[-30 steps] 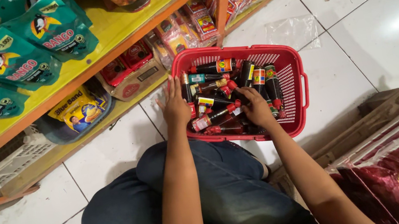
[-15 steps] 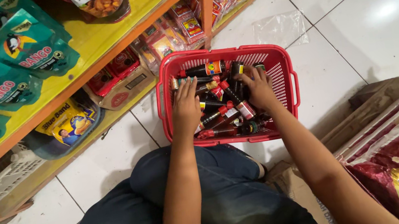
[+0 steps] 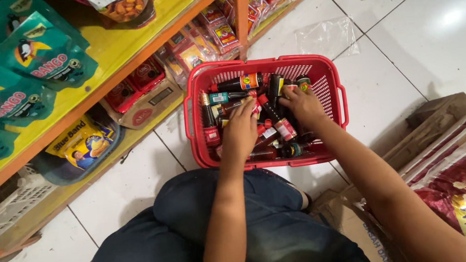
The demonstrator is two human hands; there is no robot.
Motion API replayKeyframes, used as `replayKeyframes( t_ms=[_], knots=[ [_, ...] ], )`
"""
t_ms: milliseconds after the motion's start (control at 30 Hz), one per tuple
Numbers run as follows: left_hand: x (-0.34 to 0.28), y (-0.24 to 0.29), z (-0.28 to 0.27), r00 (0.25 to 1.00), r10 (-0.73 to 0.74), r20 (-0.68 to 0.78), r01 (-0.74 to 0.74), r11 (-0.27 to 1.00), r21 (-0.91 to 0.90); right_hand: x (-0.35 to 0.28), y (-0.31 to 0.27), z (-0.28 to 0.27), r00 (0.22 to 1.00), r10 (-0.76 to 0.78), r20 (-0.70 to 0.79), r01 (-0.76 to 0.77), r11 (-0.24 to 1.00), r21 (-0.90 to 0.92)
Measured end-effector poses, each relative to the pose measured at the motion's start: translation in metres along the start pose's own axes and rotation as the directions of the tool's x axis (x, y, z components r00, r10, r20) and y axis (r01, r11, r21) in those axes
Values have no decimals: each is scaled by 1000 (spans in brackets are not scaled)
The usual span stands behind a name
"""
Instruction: The person picks up green pouches from a red basket and places them on a shelf, then takes soy sauce bottles from the basket and arranges them on a higher shelf.
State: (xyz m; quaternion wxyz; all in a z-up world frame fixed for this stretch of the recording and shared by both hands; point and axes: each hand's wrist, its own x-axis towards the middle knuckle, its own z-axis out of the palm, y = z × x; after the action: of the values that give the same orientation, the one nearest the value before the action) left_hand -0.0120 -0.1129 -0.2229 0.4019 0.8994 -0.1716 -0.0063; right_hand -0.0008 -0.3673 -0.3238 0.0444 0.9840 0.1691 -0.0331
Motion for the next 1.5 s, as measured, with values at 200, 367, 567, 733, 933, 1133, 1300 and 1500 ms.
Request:
replayKeyframes(
  t_ms=[200,367,567,733,933,1133,1300,1500],
  knots=[
    [-11,-23,-1,978,-207,21,204,933,-297,-5,-12,-37,990,-56,129,83,972,-221],
    [-13,-50,2,924,-377,-56,344,888,-304,-27,-17,-54,991,132,17,-130,988,-89],
    [-8,-64,23,944,-311,-115,256,904,-344,-58,-21,-82,881,306,-360,-380,912,-155],
    [-13,-56,26,953,-253,167,301,854,-425,-64,-59,-126,774,404,-487,-251,903,349],
    [-6,-49,15,858,-439,266,451,400,-798,-33,-113,-134,946,271,-178,20,499,867],
    [5,-59,-18,828,-496,262,218,-144,-965,53,-70,-79,905,227,-361,100,711,696],
    [9,-52,-23,866,-413,281,223,-182,-958,87,-66,-33,926,138,-350,13,918,396],
    [11,-45,-27,848,-432,305,262,-158,-952,101,-69,-10,954,257,-155,-196,925,326]
  ],
)
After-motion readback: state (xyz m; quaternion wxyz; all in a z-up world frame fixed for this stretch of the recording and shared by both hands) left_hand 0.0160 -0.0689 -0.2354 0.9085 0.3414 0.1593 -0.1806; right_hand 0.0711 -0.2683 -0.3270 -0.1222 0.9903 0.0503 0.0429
